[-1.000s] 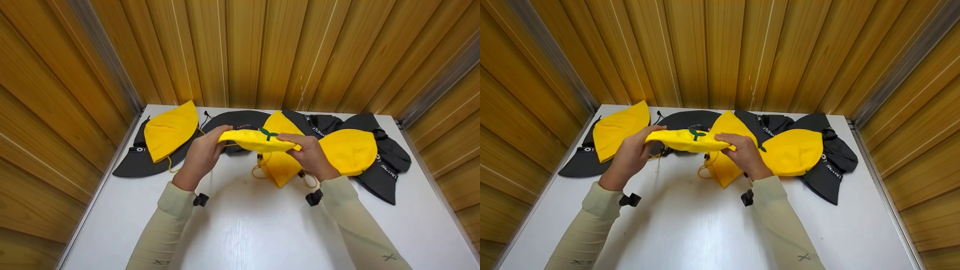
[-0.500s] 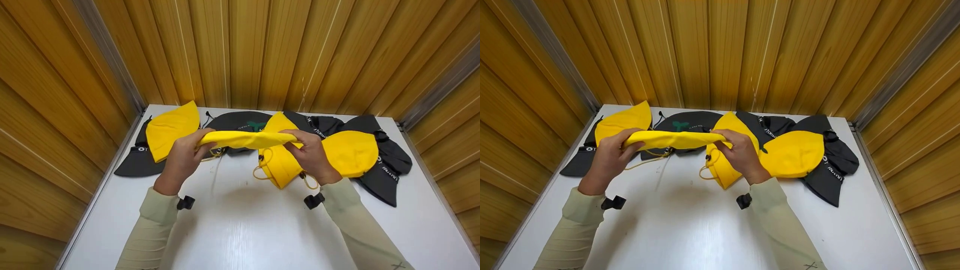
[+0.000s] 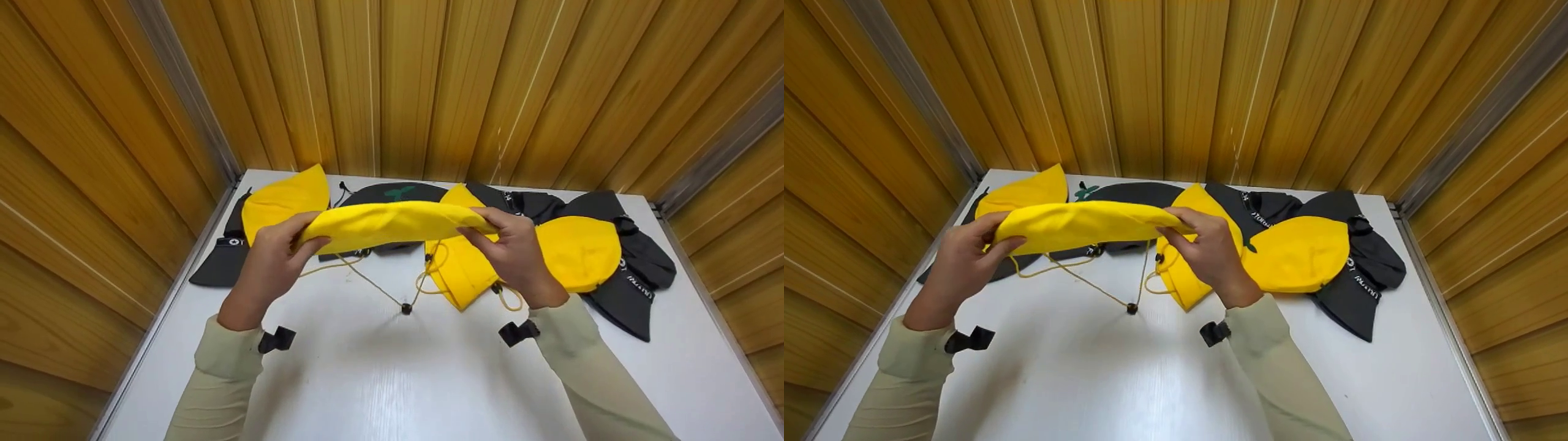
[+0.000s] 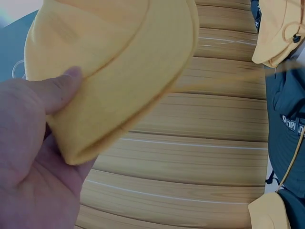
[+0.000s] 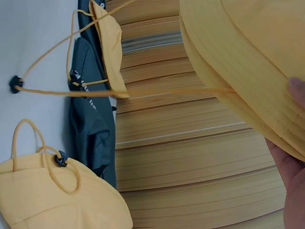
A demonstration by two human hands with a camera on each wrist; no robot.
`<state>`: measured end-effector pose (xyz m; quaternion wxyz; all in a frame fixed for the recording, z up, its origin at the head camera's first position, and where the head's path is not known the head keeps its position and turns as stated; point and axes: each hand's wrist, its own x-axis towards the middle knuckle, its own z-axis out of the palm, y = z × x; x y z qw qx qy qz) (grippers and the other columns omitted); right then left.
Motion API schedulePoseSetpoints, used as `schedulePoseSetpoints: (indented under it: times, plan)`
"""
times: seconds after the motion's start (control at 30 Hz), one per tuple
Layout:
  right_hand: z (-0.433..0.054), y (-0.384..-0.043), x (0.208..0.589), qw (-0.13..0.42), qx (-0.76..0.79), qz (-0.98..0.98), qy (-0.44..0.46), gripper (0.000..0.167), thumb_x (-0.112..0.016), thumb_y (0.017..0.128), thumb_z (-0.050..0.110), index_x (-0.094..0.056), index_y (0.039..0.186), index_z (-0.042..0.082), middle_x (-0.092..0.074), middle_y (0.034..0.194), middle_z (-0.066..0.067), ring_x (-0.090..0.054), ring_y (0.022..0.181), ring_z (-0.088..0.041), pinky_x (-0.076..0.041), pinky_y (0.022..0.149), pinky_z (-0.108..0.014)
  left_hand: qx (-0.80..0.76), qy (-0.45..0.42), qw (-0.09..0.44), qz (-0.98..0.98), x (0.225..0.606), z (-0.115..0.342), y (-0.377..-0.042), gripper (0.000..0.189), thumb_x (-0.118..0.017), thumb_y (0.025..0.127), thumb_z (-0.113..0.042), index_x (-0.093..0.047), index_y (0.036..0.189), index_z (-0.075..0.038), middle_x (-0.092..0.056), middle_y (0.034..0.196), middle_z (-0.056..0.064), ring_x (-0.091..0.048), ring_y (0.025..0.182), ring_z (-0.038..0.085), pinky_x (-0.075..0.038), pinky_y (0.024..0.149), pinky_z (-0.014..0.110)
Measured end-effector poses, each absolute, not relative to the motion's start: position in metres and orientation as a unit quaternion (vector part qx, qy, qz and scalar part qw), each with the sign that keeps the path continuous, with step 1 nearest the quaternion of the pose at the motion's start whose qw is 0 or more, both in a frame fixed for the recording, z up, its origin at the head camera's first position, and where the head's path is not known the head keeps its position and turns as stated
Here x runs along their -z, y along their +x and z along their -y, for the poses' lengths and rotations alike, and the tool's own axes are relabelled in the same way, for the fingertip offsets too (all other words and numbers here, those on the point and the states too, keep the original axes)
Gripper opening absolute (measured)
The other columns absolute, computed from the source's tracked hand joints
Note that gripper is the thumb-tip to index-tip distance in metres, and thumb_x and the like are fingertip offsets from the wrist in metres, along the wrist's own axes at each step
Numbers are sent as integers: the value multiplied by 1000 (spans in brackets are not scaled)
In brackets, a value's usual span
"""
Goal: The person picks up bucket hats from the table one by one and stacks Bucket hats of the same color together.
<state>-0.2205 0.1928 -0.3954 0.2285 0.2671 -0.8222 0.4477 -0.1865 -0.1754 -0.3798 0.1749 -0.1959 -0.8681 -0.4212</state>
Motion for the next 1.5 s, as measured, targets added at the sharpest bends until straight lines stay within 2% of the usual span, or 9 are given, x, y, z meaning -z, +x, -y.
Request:
schedulePoseSetpoints:
  times: [0.23,0.43,0.57,0.7,0.83,1.03,1.27,1.37,1.5]
  plan:
    - [-183,-215,386,215,-455,811,298,31,-75,91,7,-72,122,3,-78,115,-6,-75,99,-17,-59,89,-19,473,-155,251,830,380,188,-188,34,-79,87,-13,-73,120,-2,-77,113,9,-74,96,17,-59,82,16]
    - [-167,-211,382,211,-480,796,303,31,-74,92,7,-72,123,3,-77,115,-7,-74,98,-16,-60,88,-21,489,-135,256,823,378,199,-186,36,-75,91,-11,-70,126,-3,-75,118,8,-70,99,8,-57,86,13]
    - [-161,-207,393,174,-495,797,300,31,-72,95,11,-71,125,5,-77,117,-4,-74,100,-15,-60,89,-23,508,-122,233,820,387,208,-184,39,-75,92,-12,-67,130,-6,-73,122,8,-69,104,5,-57,88,15]
    - [-159,-202,413,107,-541,788,273,35,-73,95,16,-69,130,12,-75,121,-1,-75,104,-14,-61,89,-27,531,-90,205,817,405,213,-180,40,-79,90,-15,-66,127,-9,-75,118,8,-72,99,5,-60,83,18]
    - [-154,-195,437,45,-590,770,237,38,-74,94,18,-66,132,14,-74,123,-4,-75,105,-18,-62,88,-30,533,-43,173,827,426,218,-176,39,-80,89,-20,-66,124,-10,-76,114,10,-73,94,8,-60,78,18]
    - [-142,-187,481,6,-598,779,189,37,-78,92,20,-66,126,14,-77,111,-6,-76,94,-18,-63,81,-27,519,5,120,846,463,229,-169,38,-77,92,-23,-64,127,-12,-74,119,9,-70,99,17,-59,80,16]
    - [-132,-183,523,-18,-585,798,143,37,-80,90,22,-66,124,14,-77,102,-7,-74,89,-15,-61,80,-22,493,56,20,868,501,236,-166,41,-71,98,-20,-58,137,-15,-70,123,11,-67,107,23,-56,83,15]
    - [-128,-181,537,-17,-584,801,131,38,-80,90,21,-66,125,13,-76,98,-7,-72,84,-15,-59,74,-21,480,77,-14,874,512,237,-167,44,-69,99,-20,-55,141,-16,-69,125,13,-66,113,26,-58,95,25]
    - [-122,-179,551,-16,-566,818,104,38,-82,89,24,-68,123,16,-75,96,-3,-68,82,-13,-57,72,-21,466,89,-40,879,524,238,-169,45,-70,99,-18,-54,141,-17,-65,133,15,-61,125,31,-51,111,45]
